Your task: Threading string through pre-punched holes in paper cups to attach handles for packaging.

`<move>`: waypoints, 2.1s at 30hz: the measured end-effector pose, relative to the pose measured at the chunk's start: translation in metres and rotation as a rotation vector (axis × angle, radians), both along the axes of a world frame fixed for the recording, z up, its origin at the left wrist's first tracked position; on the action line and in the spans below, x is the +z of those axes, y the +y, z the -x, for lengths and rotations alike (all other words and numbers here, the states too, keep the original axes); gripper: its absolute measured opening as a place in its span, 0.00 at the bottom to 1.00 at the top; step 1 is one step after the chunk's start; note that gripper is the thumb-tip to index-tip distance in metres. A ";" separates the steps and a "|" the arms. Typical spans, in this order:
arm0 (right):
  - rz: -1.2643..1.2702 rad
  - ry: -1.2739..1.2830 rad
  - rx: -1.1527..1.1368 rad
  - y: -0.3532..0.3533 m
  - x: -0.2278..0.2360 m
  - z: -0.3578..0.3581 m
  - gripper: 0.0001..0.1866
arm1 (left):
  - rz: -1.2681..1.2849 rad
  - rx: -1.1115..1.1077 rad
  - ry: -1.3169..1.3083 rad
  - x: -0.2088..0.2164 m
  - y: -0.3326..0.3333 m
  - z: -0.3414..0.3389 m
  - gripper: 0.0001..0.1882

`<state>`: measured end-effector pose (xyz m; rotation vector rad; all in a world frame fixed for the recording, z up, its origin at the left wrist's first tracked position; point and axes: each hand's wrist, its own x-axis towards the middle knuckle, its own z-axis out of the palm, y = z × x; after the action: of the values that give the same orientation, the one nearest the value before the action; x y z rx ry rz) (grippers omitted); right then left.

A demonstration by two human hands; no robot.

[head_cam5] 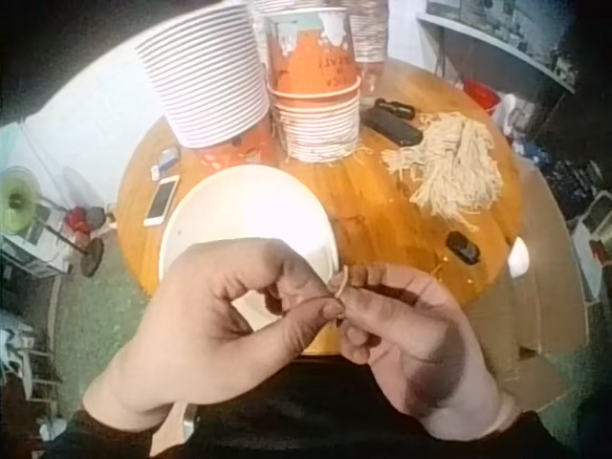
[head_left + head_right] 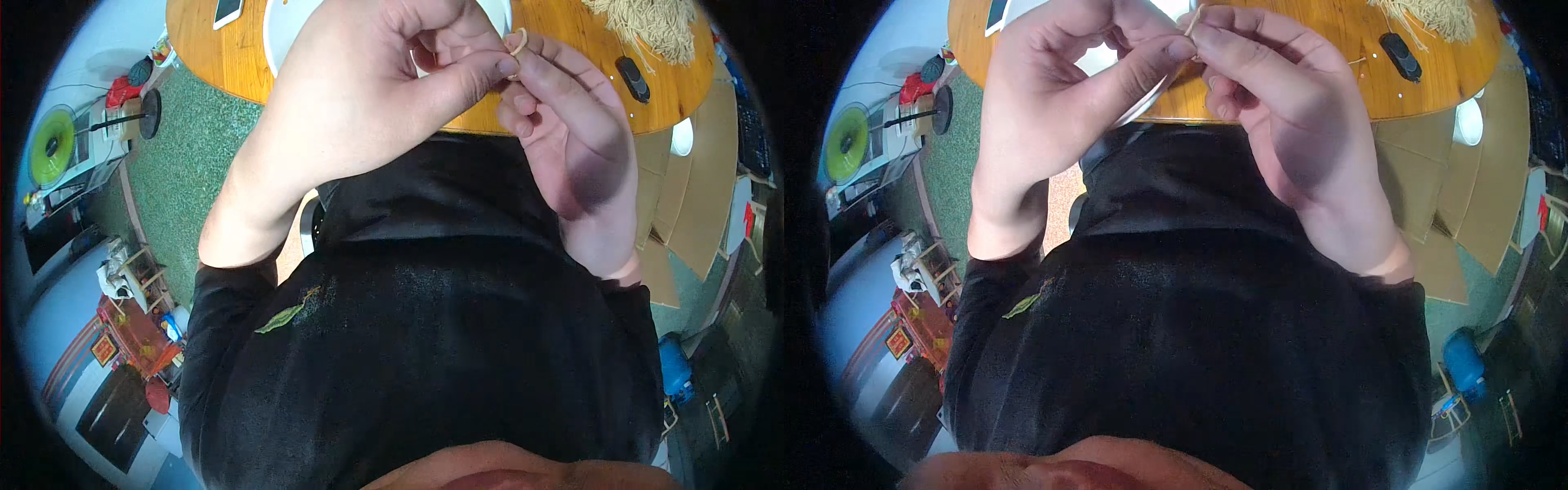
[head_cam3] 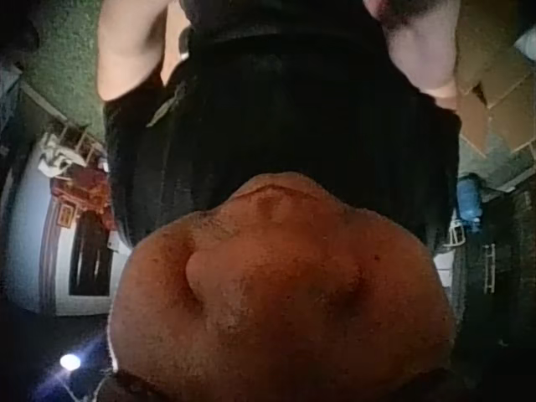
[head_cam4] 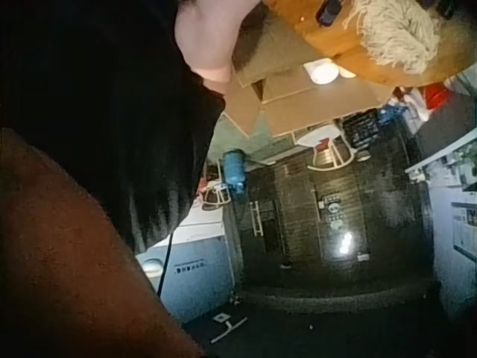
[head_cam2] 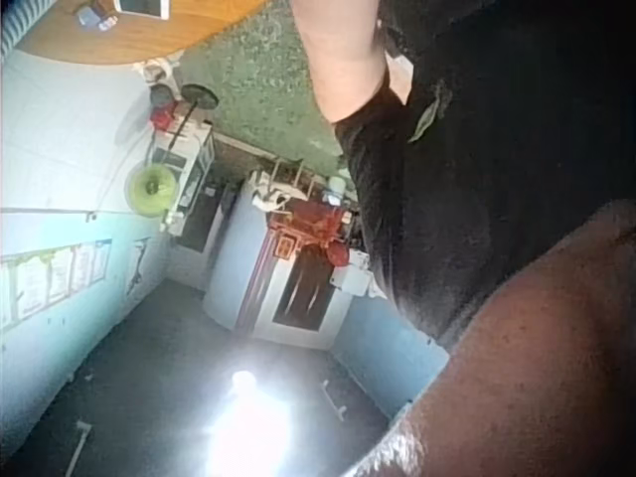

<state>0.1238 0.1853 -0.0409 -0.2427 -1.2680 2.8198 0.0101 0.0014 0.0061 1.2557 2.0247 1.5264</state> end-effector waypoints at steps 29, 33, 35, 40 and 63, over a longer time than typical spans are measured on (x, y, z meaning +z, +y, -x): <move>-0.786 0.289 -0.103 0.015 -0.008 0.006 0.07 | 0.108 0.069 -0.181 0.006 0.005 -0.004 0.01; -0.931 0.329 -0.157 0.013 -0.005 0.005 0.07 | 0.254 0.128 -0.158 0.027 0.005 -0.014 0.02; -0.974 0.354 -0.178 0.011 -0.005 0.006 0.09 | 0.274 0.140 -0.136 0.032 0.008 -0.015 0.02; -1.075 0.347 -0.343 0.003 -0.010 0.007 0.09 | 0.265 0.149 -0.118 0.034 0.012 -0.018 0.02; -1.680 0.940 -0.782 0.009 -0.042 0.010 0.18 | 0.063 0.010 -0.260 -0.004 -0.001 -0.019 0.04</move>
<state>0.1143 0.1942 -0.0826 0.4711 -1.9368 0.4804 0.0288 0.0007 0.0021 0.9691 1.8977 1.5293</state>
